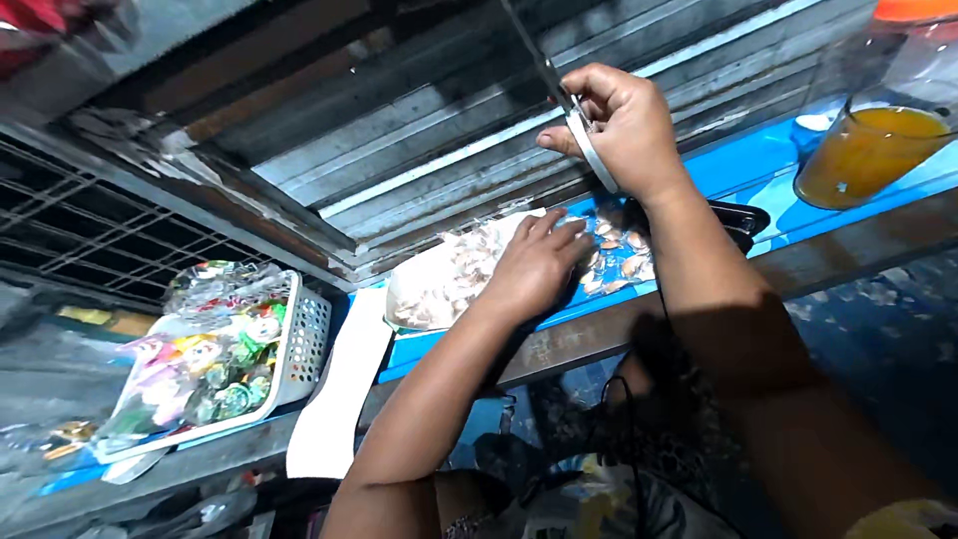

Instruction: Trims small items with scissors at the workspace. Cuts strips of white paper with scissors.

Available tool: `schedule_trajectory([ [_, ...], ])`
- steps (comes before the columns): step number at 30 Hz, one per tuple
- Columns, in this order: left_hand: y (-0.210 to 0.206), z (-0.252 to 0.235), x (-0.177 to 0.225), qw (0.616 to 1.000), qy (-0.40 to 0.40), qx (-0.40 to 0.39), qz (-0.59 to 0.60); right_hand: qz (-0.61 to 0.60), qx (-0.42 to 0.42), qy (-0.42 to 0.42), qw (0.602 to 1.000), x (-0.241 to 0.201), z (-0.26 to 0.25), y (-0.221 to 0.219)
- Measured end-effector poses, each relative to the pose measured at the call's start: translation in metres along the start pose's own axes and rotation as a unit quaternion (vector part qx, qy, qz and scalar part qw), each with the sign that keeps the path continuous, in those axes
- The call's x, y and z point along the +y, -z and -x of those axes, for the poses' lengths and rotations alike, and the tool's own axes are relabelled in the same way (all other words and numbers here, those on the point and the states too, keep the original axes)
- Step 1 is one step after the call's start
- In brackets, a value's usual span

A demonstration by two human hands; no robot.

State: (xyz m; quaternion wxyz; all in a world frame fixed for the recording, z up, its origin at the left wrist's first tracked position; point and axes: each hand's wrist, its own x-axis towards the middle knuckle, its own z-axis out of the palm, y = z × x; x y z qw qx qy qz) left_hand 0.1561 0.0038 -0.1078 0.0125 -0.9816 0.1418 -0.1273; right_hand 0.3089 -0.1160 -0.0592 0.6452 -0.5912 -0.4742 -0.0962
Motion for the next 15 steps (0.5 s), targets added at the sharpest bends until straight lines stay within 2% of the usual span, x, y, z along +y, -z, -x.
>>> schedule_trajectory([
  [3, -0.014, -0.022, 0.020, 0.994, 0.002, -0.107, -0.039, 0.085, -0.011, 0.013, 0.996, 0.003, 0.001, -0.001],
  [5, -0.023, -0.032, 0.027, 0.990, -0.001, -0.125, -0.070, 0.121, -0.018, 0.023, 0.992, 0.004, 0.001, -0.002],
  [9, -0.021, -0.040, 0.025, 0.993, -0.003, -0.105, -0.048, 0.146, -0.017, 0.031, 0.989, 0.003, 0.002, -0.004],
  [15, 0.030, -0.029, -0.001, 0.982, 0.088, -0.065, 0.155, 0.143, 0.040, 0.049, 0.988, 0.001, 0.003, 0.001],
])
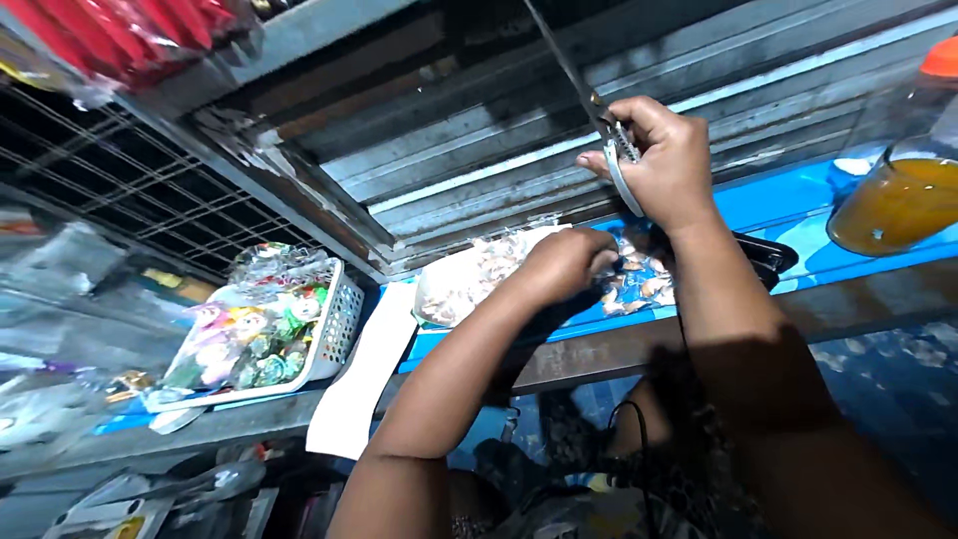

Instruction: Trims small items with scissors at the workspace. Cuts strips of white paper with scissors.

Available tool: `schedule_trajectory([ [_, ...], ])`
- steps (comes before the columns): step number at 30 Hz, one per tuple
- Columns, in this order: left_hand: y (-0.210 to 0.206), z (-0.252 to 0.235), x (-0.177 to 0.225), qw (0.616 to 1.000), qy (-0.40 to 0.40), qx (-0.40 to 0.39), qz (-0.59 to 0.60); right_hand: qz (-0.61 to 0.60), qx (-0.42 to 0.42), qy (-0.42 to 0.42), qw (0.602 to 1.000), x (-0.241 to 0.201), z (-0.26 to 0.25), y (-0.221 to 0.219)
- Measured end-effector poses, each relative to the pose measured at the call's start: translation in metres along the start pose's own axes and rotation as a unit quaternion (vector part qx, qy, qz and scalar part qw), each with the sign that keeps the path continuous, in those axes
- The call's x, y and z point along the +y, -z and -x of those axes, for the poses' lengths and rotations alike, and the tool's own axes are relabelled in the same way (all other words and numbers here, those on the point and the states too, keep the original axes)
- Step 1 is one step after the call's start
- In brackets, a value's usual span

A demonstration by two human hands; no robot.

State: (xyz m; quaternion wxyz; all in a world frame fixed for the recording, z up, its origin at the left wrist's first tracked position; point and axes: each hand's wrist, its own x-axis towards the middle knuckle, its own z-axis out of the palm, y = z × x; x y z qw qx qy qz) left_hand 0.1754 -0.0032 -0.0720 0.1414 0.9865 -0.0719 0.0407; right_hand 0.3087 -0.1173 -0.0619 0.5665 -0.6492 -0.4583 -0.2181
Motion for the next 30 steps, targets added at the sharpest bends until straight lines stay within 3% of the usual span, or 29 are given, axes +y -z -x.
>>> schedule_trajectory([
  [4, 0.038, 0.027, -0.020, 0.983, 0.066, 0.122, 0.123, -0.028, 0.017, -0.012, 0.999, -0.002, -0.001, -0.003],
  [7, 0.058, 0.051, -0.032, 0.932, 0.095, 0.209, 0.280, -0.064, -0.024, -0.028, 0.997, -0.005, 0.003, -0.011],
  [11, 0.077, 0.082, -0.044, 0.860, 0.053, 0.313, 0.398, -0.083, -0.076, -0.028, 0.993, -0.012, 0.011, -0.023],
  [15, 0.078, 0.100, -0.059, 0.852, 0.092, 0.331, 0.395, -0.078, -0.129, -0.051, 0.987, -0.008, 0.018, -0.036],
  [21, 0.043, 0.092, -0.087, 0.856, 0.184, 0.323, 0.359, -0.060, -0.214, -0.100, 0.970, -0.016, 0.022, -0.044],
  [23, 0.033, 0.091, -0.096, 0.843, 0.171, 0.339, 0.381, -0.071, -0.224, -0.134, 0.963, -0.020, 0.022, -0.046],
  [26, 0.026, 0.093, -0.094, 0.788, 0.095, 0.367, 0.485, -0.147, -0.241, -0.179, 0.942, -0.026, 0.023, -0.049],
  [28, 0.025, 0.091, -0.088, 0.745, 0.023, 0.386, 0.544, -0.220, -0.270, -0.225, 0.910, -0.034, 0.028, -0.052],
  [30, 0.024, 0.089, -0.078, 0.722, 0.002, 0.407, 0.559, -0.302, -0.302, -0.302, 0.852, -0.045, 0.035, -0.057],
])
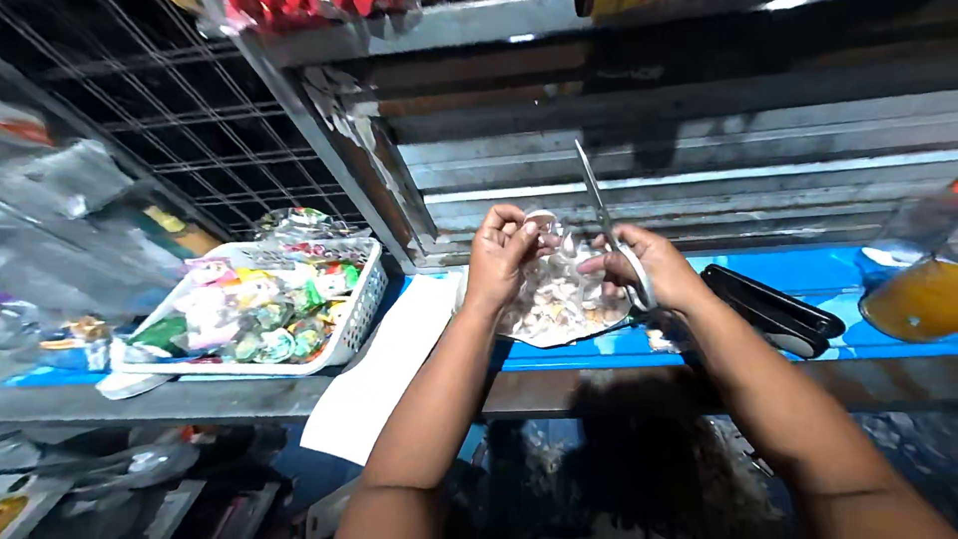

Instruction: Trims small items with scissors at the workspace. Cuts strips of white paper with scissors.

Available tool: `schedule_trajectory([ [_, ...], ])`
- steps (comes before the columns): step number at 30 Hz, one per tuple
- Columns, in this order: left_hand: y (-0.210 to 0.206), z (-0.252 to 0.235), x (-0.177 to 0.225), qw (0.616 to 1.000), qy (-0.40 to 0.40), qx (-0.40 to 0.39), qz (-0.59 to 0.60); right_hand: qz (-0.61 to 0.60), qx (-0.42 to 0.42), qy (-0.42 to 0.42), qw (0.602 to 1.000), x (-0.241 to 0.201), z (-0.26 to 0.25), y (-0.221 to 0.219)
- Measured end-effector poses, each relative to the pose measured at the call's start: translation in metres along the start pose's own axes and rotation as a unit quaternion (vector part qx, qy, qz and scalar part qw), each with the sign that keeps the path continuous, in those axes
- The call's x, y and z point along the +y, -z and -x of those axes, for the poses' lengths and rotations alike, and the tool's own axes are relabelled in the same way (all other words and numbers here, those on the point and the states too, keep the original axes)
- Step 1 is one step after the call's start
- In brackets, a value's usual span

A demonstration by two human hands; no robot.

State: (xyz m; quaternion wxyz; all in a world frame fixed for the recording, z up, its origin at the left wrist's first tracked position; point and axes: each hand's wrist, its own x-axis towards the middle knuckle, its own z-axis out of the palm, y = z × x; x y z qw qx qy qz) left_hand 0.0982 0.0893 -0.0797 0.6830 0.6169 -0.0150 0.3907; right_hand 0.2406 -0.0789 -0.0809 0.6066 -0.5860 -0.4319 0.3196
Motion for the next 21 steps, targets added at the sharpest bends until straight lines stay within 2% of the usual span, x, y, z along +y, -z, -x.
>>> schedule_trajectory([
  [2, -0.009, 0.009, -0.001, 0.999, -0.021, -0.014, -0.041, -0.096, -0.030, -0.062, 0.993, 0.003, 0.000, -0.011],
  [4, -0.016, 0.020, -0.007, 0.981, -0.079, -0.083, -0.155, -0.159, -0.004, -0.080, 0.984, 0.011, -0.002, -0.016],
  [6, -0.019, 0.024, -0.012, 0.932, -0.160, -0.167, -0.280, -0.174, 0.047, -0.069, 0.981, 0.015, -0.005, -0.017],
  [8, -0.019, 0.024, -0.018, 0.886, -0.219, -0.231, -0.336, -0.168, 0.084, -0.040, 0.981, 0.018, -0.007, -0.015],
  [10, -0.016, 0.025, -0.022, 0.881, -0.250, -0.221, -0.335, -0.152, 0.097, -0.019, 0.983, 0.018, -0.007, -0.012],
  [12, -0.013, 0.025, -0.018, 0.909, -0.215, -0.146, -0.327, -0.144, 0.083, 0.012, 0.986, 0.018, -0.007, -0.007],
  [14, -0.008, 0.024, -0.011, 0.936, -0.115, -0.093, -0.320, -0.136, 0.064, 0.041, 0.988, 0.017, -0.006, -0.005],
  [17, -0.005, 0.020, -0.002, 0.940, 0.073, -0.126, -0.308, -0.111, 0.028, 0.060, 0.992, 0.016, -0.003, -0.005],
  [19, -0.010, 0.020, -0.004, 0.942, 0.115, -0.141, -0.282, -0.081, 0.012, 0.052, 0.995, 0.017, -0.002, -0.010],
  [21, -0.014, 0.021, -0.004, 0.957, 0.118, -0.117, -0.237, -0.058, -0.005, 0.042, 0.997, 0.018, -0.001, -0.016],
])
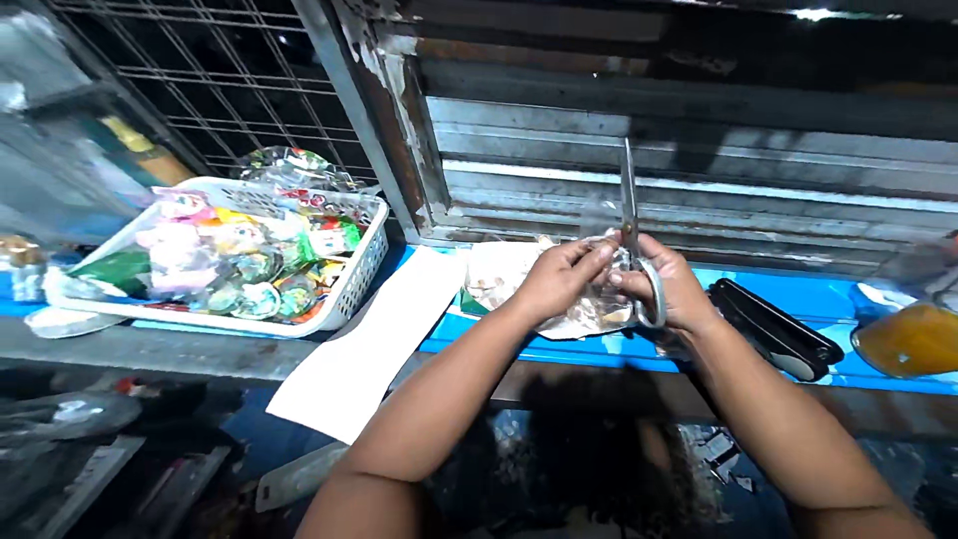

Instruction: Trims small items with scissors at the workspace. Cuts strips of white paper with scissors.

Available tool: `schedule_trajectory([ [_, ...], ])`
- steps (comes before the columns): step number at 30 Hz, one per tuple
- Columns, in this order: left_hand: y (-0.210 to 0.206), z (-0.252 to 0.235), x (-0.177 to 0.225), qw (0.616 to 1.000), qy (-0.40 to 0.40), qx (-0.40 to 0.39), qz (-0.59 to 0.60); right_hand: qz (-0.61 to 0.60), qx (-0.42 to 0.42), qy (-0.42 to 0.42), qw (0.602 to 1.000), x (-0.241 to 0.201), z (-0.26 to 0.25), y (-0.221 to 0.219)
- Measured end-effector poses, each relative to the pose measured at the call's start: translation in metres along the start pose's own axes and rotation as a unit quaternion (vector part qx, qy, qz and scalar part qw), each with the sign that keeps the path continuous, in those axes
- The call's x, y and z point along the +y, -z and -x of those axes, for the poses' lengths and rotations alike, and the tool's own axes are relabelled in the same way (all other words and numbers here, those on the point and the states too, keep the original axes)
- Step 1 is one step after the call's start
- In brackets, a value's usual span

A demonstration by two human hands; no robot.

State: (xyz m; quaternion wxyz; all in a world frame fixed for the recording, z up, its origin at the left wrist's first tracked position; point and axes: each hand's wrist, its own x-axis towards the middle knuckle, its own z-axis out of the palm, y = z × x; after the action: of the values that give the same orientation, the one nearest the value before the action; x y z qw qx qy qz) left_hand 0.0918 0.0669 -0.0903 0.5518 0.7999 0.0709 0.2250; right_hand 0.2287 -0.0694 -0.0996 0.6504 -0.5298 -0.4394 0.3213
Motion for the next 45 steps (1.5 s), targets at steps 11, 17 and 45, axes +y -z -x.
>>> schedule_trajectory([
  [11, 0.021, -0.004, 0.002, 0.986, -0.024, 0.054, 0.153, 0.145, -0.001, 0.043, 0.988, -0.006, 0.001, 0.011],
  [17, 0.047, -0.010, 0.001, 0.983, 0.025, 0.122, 0.136, 0.229, -0.046, 0.031, 0.972, -0.011, -0.001, 0.028],
  [45, 0.043, -0.009, -0.005, 0.982, -0.096, 0.152, 0.056, 0.449, -0.066, 0.026, 0.891, -0.012, -0.004, 0.033],
])
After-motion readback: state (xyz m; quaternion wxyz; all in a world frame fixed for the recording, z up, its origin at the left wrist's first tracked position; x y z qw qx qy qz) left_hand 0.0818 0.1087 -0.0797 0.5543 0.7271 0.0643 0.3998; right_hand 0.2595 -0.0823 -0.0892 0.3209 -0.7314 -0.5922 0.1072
